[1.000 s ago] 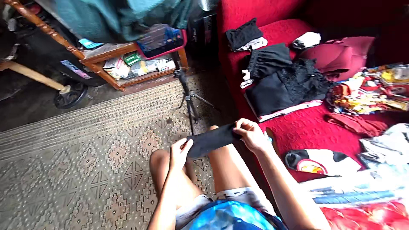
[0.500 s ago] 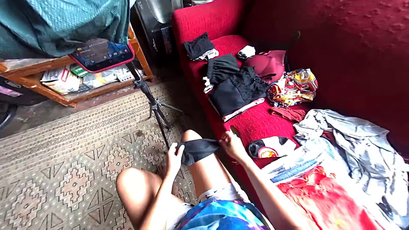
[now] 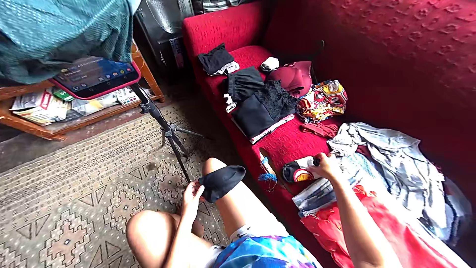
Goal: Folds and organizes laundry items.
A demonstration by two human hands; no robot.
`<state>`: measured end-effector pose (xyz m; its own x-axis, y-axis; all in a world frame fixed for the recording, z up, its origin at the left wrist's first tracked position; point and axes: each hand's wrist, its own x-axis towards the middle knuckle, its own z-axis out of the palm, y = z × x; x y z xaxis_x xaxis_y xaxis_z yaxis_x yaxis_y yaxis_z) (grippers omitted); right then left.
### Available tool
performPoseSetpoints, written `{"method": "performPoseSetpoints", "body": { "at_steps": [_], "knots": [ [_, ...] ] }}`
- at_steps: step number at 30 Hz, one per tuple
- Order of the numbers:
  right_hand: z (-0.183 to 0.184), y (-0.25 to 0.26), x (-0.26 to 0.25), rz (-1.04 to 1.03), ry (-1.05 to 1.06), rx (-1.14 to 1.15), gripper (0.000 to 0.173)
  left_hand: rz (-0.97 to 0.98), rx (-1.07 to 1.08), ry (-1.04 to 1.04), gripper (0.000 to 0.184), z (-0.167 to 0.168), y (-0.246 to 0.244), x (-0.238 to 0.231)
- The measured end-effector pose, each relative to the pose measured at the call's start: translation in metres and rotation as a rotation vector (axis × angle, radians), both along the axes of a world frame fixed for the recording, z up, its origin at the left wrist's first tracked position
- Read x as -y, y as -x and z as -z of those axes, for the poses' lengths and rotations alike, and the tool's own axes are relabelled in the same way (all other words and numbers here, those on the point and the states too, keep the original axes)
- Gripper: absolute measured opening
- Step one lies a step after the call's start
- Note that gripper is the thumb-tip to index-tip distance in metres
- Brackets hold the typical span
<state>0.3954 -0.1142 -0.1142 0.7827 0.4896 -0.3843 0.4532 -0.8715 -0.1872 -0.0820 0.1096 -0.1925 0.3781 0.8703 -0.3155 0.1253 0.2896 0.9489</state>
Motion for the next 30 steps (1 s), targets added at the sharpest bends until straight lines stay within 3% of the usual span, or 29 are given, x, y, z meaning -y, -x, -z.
{"method": "performPoseSetpoints", "body": {
  "at_steps": [4, 8, 10, 13, 16, 18, 22, 23, 25, 28, 30],
  "knots": [
    [-0.023, -0.03, -0.008, -0.132, 0.032, -0.164, 0.063, -0.052, 0.002, 0.008, 0.02, 0.0, 0.0, 0.006],
    [-0.036, -0.073, -0.027, 0.196, -0.189, 0.049, 0.053, -0.17, 0.016, 0.182, 0.026, -0.004, 0.004, 0.006],
    [-0.024, -0.088, -0.026, 0.309, -0.083, 0.126, 0.054, -0.197, 0.014, 0.226, 0.027, -0.007, 0.007, 0.004],
    [-0.008, -0.089, -0.022, 0.281, 0.107, 0.159, 0.063, -0.229, 0.011, 0.207, 0.024, -0.009, 0.01, 0.002],
    [-0.006, -0.075, -0.02, 0.267, 0.064, 0.191, 0.059, -0.23, -0.047, 0.172, 0.021, -0.003, 0.011, 0.004],
    [-0.019, -0.079, -0.014, 0.366, -0.132, 0.109, 0.054, -0.192, -0.092, 0.176, 0.022, 0.002, 0.011, 0.007],
    [-0.022, -0.123, 0.013, 0.914, -1.074, -0.206, 0.033, -0.149, -0.113, 0.166, 0.021, 0.004, 0.006, 0.006],
    [-0.032, -0.13, 0.021, 1.013, -1.284, -0.277, 0.037, -0.152, -0.111, 0.163, 0.021, 0.003, 0.005, 0.006],
    [-0.084, -0.109, 0.02, 1.054, -1.512, -0.208, 0.048, -0.151, -0.11, 0.162, 0.02, 0.002, 0.003, 0.005],
    [-0.207, -0.01, -0.031, 1.018, -1.518, -0.096, 0.044, -0.158, -0.097, 0.155, 0.02, 0.001, 0.001, 0.005],
    [-0.27, 0.067, -0.044, 0.548, -1.261, -0.018, 0.035, -0.167, -0.073, 0.165, 0.02, -0.001, 0.002, 0.006]
  ]
}}
